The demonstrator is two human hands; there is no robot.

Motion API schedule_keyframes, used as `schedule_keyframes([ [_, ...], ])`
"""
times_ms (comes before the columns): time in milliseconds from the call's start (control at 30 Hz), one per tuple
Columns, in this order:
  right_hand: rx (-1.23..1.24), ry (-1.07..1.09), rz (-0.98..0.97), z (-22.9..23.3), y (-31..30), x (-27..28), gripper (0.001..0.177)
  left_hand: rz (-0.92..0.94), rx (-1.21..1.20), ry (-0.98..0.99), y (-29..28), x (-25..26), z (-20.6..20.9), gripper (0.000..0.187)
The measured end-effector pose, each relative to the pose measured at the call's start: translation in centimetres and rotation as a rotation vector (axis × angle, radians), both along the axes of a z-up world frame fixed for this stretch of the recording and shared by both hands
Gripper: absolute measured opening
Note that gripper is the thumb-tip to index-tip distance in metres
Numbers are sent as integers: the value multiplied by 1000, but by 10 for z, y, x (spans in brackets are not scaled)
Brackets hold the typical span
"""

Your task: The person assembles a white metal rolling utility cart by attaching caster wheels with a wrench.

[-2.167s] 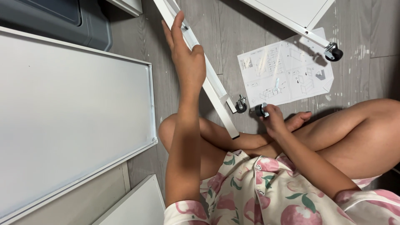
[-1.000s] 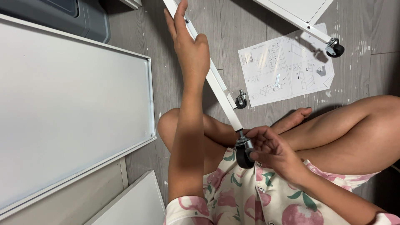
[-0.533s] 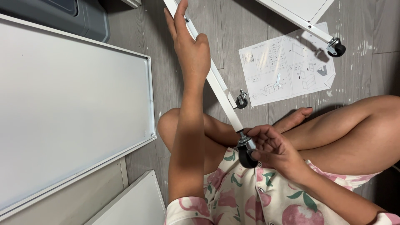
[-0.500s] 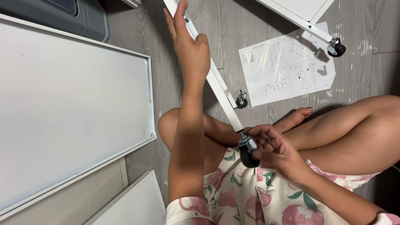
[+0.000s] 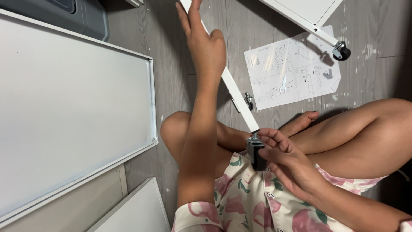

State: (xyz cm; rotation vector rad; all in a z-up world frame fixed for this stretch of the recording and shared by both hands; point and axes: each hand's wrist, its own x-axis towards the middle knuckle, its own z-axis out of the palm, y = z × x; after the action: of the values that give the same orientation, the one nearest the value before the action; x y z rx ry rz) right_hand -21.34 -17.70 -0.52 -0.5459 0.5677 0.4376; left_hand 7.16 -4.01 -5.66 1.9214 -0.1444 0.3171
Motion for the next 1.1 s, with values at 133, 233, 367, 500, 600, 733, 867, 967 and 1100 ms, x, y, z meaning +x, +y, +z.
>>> schedule_keyframes([
  [133, 36, 31, 13, 12, -4, 10, 38, 8, -18, 5, -3, -1, 3, 79],
  [233, -50, 180, 48, 18, -7, 17, 42, 8, -41, 24, -3, 0, 8, 78],
  [367, 46, 238, -24, -1, -10, 13, 50, -4, -48, 43, 2, -8, 15, 75],
  [500, 179, 196, -77, -19, -9, 7, 47, -36, 275, -131, 13, -46, 40, 47],
  [600, 144, 216, -69, -21, -7, 9, 46, -404, 675, -242, 37, -84, 52, 13],
  [733, 124, 219, -78, -9, -8, 18, 41, -785, 750, -221, 70, -107, 80, 17],
  [867, 159, 161, -66, -10, -10, 19, 34, -933, 625, -227, 75, -108, 95, 45],
  [967, 135, 78, -96, -18, -26, 8, 29, -942, 759, -343, 63, -105, 85, 35],
  [1100, 68, -23, -195, 14, -45, 12, 30, -909, 633, -448, 29, -102, 72, 27],
])
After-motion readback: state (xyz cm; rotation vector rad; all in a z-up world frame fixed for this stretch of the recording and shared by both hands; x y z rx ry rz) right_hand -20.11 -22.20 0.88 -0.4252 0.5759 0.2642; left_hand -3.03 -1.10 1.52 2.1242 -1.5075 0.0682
